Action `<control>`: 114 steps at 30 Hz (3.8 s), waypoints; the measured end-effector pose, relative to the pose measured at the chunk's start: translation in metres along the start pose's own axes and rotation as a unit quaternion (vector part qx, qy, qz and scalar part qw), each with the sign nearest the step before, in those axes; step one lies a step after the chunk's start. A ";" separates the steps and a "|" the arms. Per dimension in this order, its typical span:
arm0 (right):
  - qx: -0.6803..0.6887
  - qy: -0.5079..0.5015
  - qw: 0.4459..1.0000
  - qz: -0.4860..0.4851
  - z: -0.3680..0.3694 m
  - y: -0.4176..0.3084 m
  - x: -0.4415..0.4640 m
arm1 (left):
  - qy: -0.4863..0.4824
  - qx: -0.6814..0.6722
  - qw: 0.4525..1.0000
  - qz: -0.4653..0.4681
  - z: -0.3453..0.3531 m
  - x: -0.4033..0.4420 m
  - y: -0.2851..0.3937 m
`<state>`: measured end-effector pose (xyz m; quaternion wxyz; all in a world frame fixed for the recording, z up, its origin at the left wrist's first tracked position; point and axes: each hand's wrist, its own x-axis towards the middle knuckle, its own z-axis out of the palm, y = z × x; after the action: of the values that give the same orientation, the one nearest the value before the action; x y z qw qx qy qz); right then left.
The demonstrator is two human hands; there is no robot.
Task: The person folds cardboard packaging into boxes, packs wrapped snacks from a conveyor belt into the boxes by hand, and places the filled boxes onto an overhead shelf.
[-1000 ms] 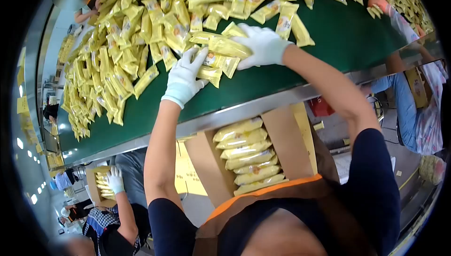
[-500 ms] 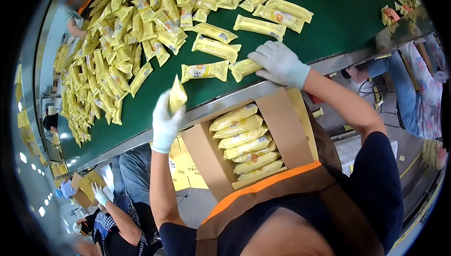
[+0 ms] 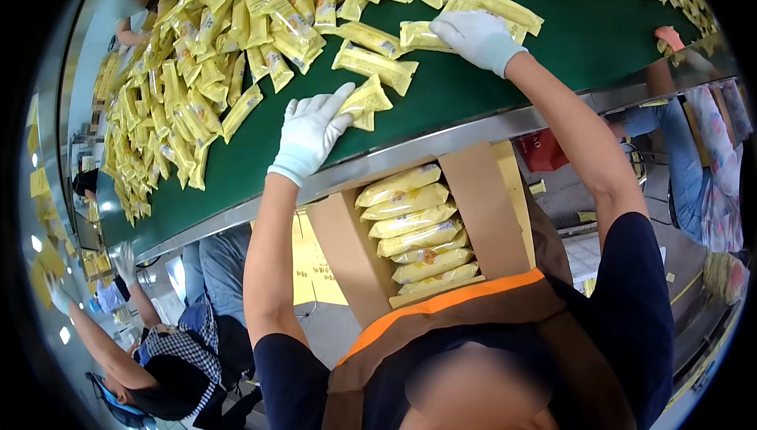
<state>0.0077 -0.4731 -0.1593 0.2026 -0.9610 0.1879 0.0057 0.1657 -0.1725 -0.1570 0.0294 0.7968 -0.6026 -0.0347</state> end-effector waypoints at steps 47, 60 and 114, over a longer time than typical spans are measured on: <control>0.044 0.065 0.883 -0.462 0.021 -0.116 -0.280 | -0.017 -0.167 0.986 0.018 -0.039 -0.096 0.141; 0.044 0.049 0.913 -0.403 0.019 -0.100 -0.304 | 0.121 -0.046 0.988 0.079 -0.040 -0.093 0.179; -0.248 0.551 0.752 -0.265 -0.432 -0.335 0.020 | 0.242 -0.119 0.948 -0.166 0.118 -0.154 0.132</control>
<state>0.1199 -0.3653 0.3648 -0.1877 -0.8256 -0.0030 -0.5322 -0.0132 -0.0607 -0.2595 0.2632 0.8606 -0.4280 0.0831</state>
